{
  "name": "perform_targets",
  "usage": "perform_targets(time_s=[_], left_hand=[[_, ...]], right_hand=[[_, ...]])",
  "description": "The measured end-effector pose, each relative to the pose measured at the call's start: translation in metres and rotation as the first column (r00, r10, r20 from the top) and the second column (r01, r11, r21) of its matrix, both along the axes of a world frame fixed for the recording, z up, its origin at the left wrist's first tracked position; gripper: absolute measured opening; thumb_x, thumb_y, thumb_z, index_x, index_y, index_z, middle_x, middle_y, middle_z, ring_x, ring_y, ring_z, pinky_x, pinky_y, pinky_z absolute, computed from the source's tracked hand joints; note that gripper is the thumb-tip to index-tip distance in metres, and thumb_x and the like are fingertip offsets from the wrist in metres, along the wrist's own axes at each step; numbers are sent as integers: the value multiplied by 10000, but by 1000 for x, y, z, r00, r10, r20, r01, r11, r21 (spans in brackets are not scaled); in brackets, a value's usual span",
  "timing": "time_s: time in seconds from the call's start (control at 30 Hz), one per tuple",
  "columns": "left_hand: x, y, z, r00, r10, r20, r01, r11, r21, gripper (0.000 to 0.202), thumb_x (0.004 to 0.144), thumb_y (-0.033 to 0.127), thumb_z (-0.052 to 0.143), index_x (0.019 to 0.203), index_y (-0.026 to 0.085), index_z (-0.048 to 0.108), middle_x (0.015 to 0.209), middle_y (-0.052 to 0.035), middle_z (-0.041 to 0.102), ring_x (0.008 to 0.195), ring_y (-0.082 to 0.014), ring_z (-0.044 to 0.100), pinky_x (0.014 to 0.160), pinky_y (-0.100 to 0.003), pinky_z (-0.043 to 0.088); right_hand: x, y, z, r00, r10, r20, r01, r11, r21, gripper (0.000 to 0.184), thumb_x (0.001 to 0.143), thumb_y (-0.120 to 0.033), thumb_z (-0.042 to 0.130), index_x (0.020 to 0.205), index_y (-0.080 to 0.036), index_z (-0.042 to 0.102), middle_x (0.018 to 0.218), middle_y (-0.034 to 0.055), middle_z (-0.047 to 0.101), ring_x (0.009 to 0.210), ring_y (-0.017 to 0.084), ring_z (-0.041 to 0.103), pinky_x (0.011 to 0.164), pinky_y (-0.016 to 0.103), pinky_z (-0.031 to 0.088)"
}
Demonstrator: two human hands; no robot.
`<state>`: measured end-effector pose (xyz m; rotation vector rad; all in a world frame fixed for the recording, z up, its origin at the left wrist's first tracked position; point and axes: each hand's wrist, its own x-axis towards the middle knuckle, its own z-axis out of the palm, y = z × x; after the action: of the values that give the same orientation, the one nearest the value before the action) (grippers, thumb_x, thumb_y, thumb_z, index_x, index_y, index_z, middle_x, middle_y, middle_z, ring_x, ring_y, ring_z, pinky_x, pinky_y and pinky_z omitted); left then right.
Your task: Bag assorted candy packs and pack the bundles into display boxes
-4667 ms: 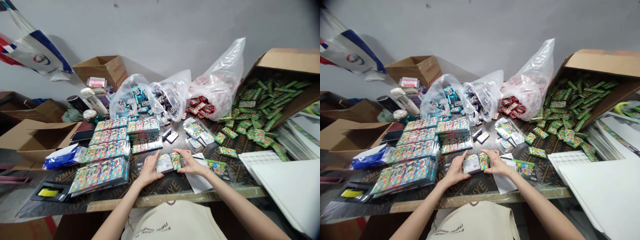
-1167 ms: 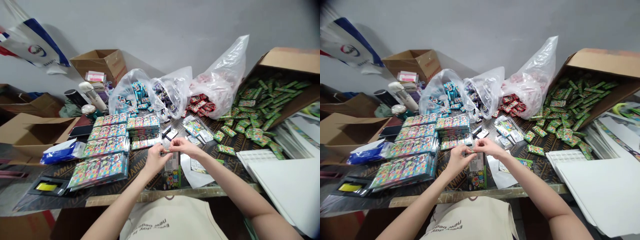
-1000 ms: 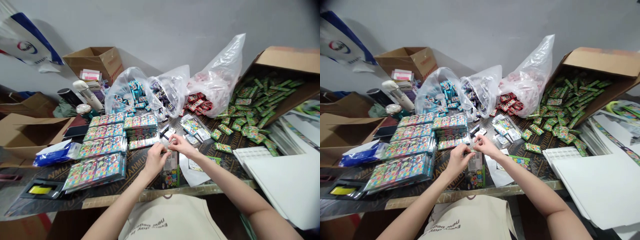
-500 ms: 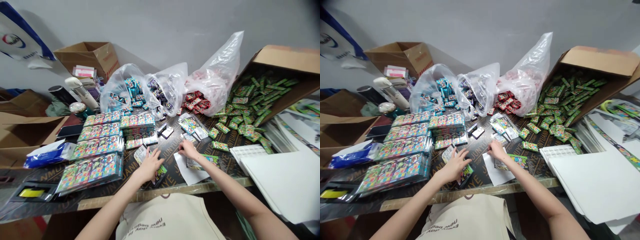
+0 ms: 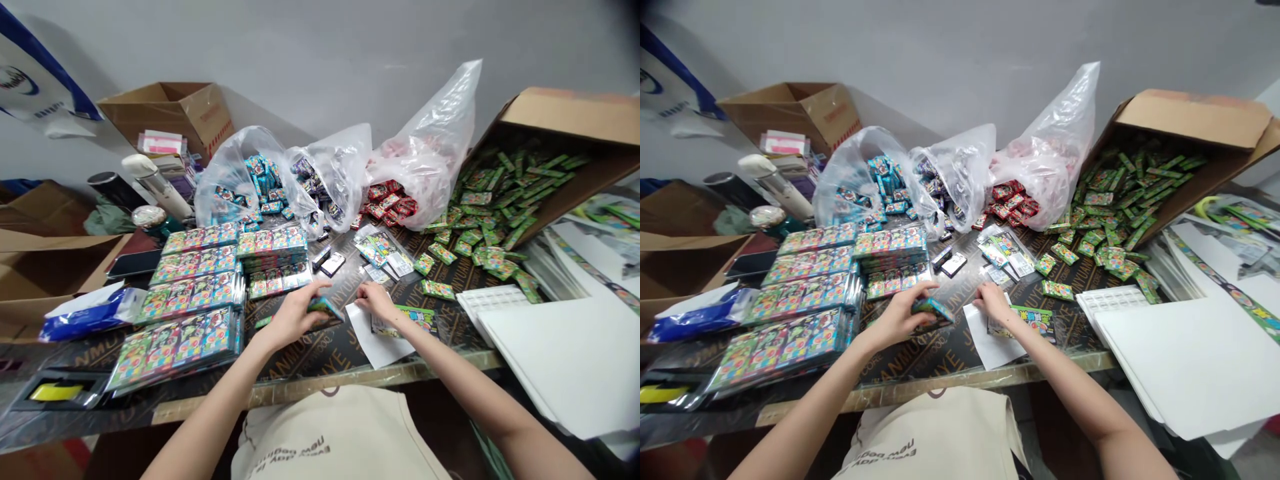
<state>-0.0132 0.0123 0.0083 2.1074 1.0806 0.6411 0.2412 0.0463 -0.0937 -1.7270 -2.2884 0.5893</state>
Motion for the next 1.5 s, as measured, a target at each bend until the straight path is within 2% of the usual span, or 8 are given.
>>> perform_targets(time_s=[0.1,0.33,0.63,0.8,0.93,1.13,1.33,1.5], left_hand=[[-6,-2,4,988,76,132,-77,997,8,334,765,193,581,1096,235,581,858,-21,567,798,-161,525,741,-273,392],[-13,-9,-21,844,391,367,-376,920,-113,101,704,218,655,790,171,633,794,-23,604,794,-165,553,721,-273,415],[-14,-16,-12,903,334,270,-332,942,-53,140,751,190,609,865,202,690,760,-24,574,748,-151,551,706,-283,436],[-11,-17,-11,886,373,276,-382,924,-23,108,719,200,654,814,203,704,703,-12,551,690,-143,537,658,-269,429],[-9,-17,-12,883,374,282,-388,921,-5,96,725,203,650,804,200,704,702,-15,554,682,-142,535,640,-262,429],[-8,-21,-13,901,347,262,-369,929,41,86,751,194,620,795,194,694,728,-23,557,698,-140,540,662,-265,441],[-13,-22,-10,925,277,258,-299,953,49,154,770,132,567,841,200,685,779,-34,584,732,-139,564,681,-262,451],[-16,-21,-13,875,359,324,-389,921,31,58,684,106,631,678,160,609,729,-28,634,708,-149,593,726,-287,454]], right_hand=[[-1,1,-2,1000,-4,-29,3,1000,-22,41,668,-154,624,648,-163,589,710,30,571,709,156,494,635,240,319],[-4,-7,2,992,4,-128,-7,1000,-29,68,695,-104,528,667,-165,531,682,10,548,663,139,481,614,236,305],[-5,-1,26,950,-13,-313,0,999,-41,76,795,-245,463,743,-191,476,671,10,552,631,153,514,600,263,377],[-47,-11,69,685,-67,-726,-12,995,-103,173,795,-349,536,871,-217,455,932,49,606,863,166,578,724,281,447],[-80,-26,84,503,-111,-857,-93,979,-182,334,695,-328,674,878,-236,411,809,5,632,755,158,615,685,285,472],[-85,-38,84,558,-70,-827,-34,994,-108,224,762,-323,603,872,-230,430,725,-2,618,678,156,602,646,287,459],[-78,-17,105,638,-6,-770,38,999,24,177,793,-371,548,838,-202,517,951,47,560,893,166,530,770,282,416],[-91,-5,120,643,-10,-765,-242,946,-216,280,722,-430,617,681,-170,522,865,31,560,791,148,514,669,246,395]])
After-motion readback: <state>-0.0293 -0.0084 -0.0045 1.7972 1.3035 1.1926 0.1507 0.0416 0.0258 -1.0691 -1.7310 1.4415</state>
